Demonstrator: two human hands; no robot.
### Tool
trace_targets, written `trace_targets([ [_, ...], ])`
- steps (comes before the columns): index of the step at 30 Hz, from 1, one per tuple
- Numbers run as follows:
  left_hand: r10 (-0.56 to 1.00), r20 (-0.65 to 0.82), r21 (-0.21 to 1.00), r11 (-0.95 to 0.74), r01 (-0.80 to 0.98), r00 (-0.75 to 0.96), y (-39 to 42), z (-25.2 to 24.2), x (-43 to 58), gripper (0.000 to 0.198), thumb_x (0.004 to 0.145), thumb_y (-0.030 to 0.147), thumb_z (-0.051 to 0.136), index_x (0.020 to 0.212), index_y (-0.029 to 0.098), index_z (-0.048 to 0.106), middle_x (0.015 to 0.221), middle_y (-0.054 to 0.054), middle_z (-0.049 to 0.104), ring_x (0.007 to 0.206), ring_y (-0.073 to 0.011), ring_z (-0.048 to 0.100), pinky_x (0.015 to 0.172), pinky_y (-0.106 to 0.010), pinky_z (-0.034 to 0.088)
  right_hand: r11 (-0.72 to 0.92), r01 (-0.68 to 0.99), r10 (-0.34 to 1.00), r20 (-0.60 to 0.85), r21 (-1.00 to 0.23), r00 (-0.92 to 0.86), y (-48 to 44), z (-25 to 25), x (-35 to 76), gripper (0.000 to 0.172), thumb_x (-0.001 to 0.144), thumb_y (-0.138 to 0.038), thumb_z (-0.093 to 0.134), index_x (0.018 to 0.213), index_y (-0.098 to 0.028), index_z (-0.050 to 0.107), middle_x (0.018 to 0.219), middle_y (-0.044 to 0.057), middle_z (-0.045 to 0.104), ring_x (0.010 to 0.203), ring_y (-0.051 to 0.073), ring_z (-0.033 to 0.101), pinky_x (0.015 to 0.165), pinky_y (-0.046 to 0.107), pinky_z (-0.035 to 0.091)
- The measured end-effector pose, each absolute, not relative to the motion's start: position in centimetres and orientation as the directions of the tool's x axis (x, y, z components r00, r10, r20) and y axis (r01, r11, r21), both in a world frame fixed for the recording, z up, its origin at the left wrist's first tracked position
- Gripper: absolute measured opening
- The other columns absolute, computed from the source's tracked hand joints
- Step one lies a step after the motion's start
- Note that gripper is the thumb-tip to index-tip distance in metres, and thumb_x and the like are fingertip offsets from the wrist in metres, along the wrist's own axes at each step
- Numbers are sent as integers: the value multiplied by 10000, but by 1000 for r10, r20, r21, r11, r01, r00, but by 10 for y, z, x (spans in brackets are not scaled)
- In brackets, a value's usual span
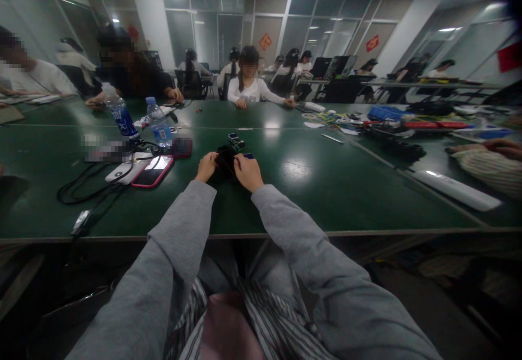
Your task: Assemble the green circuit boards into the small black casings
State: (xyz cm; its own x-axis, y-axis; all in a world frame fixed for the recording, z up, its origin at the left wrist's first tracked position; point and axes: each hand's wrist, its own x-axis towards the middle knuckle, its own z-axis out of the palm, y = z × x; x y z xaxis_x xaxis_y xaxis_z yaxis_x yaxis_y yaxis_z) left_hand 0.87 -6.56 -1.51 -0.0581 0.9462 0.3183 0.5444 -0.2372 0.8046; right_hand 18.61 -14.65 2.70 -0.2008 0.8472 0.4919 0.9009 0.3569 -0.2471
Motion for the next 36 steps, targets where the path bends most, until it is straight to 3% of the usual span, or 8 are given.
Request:
trace_targets([
  [28, 953, 300, 788, -220, 575, -46, -71, -10, 10, 372, 952, 392, 339, 933, 196, 655, 838, -47, 690, 881, -200, 607, 822, -294, 426, 371, 896, 831, 519, -245, -202, -145, 24, 187, 281, 1012, -269, 341, 1148, -175, 569, 967, 80, 699, 886, 217, 627, 837, 321, 370],
  [36, 951, 307, 784, -237, 574, -25, -78, -6, 10, 377, 938, 438, 352, 877, 202, 640, 807, -41, 670, 814, -191, 582, 756, -281, 410, 377, 888, 830, 520, -262, -199, -146, 26, 187, 281, 1011, -265, 343, 1141, -172, 573, 954, 75, 699, 878, 214, 631, 840, 323, 373],
])
